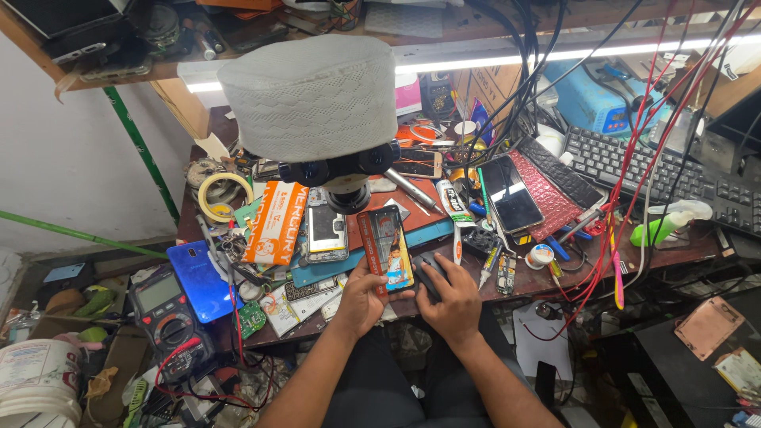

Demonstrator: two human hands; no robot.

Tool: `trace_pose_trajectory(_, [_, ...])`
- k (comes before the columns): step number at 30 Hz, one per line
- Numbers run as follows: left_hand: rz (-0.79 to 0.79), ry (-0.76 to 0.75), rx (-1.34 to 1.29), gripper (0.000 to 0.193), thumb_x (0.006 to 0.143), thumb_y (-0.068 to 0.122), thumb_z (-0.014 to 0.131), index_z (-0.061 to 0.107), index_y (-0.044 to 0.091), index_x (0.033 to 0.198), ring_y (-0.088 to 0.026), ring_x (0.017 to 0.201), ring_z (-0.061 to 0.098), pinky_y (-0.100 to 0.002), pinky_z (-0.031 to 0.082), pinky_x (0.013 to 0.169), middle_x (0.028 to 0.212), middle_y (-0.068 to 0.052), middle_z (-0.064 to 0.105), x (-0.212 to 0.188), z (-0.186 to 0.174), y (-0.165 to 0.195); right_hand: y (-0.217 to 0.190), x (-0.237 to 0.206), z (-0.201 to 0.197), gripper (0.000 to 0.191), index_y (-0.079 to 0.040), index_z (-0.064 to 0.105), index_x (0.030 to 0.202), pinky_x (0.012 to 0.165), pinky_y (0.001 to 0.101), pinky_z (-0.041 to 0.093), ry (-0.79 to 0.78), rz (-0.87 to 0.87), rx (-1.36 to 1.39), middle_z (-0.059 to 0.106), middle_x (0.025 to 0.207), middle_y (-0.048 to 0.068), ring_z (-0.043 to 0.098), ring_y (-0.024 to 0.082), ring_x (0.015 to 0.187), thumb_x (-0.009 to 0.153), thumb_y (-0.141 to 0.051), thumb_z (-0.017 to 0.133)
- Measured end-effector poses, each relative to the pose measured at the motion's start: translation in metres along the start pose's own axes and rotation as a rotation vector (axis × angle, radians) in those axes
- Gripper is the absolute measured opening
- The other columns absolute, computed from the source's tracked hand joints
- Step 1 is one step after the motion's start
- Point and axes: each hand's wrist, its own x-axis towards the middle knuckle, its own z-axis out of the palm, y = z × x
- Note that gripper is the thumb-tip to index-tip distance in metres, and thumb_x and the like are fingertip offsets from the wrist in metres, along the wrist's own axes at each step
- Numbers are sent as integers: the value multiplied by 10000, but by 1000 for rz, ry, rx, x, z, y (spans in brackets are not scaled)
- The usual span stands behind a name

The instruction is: The person sits at a cluttered repair bench and works on a disassembled smartphone, peeling the battery out of the housing and handling a green flex-cable assembly. They press the assembly into the phone, apply adhesive from a tube, close the back cover, then hold and operate the reassembled phone, tapping its screen at the end.

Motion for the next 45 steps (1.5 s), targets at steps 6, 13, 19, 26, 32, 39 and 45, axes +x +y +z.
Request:
trace_pose_trajectory(6, [2,6,9,580,853,-5,495,429,33,1428,-365,1220,653,-543,611,889,1312,-224,620,-2,4,3,1,2,-2,360,-86,758,1103,932,413,553,-3,-32,54,694,1255,126,682,326,1103,746,-130,780])
trace_pose_trajectory(13, [12,-10,0,596,834,-11,481,431,42,1426,-349,1206,657,-535,610,891,1321,-220,623,-2,8,4,1,2,-4,359,-69,760,1091,923,406,557,0,-37,73,699,1251,120,684,325,1098,738,-125,790])
trace_pose_trajectory(19, [11,23,12,569,839,-8,491,438,37,1403,-354,1194,660,-540,611,891,1297,-219,629,-3,10,6,1,3,-4,353,-78,774,1072,906,396,565,1,-54,66,711,1242,118,688,312,1090,725,-138,788])
trace_pose_trajectory(26, [8,14,3,578,831,-8,492,443,43,1405,-353,1192,664,-533,618,882,1284,-217,633,-3,9,5,0,3,-3,325,-85,780,1047,872,382,569,-8,-23,71,710,1229,106,695,296,1047,727,-141,788])
trace_pose_trajectory(32, [17,-10,-10,573,838,-10,499,436,32,1406,-359,1200,660,-529,616,880,1296,-222,632,-2,7,5,-1,3,-3,337,-93,777,1045,880,384,565,9,-27,56,709,1227,99,694,294,1050,712,-142,790])
trace_pose_trajectory(39, [-1,23,-13,574,830,-5,498,437,41,1399,-358,1201,661,-532,624,877,1285,-217,634,-2,6,4,-1,2,-1,335,-110,784,1052,870,379,564,10,-19,44,711,1222,91,695,286,1036,720,-153,783])
trace_pose_trajectory(45, [7,1,-9,586,831,-8,499,447,36,1413,-356,1200,657,-527,618,874,1284,-215,632,-2,9,5,-1,1,0,335,-112,783,1046,876,378,565,25,-20,36,714,1222,83,698,281,1044,714,-151,781])
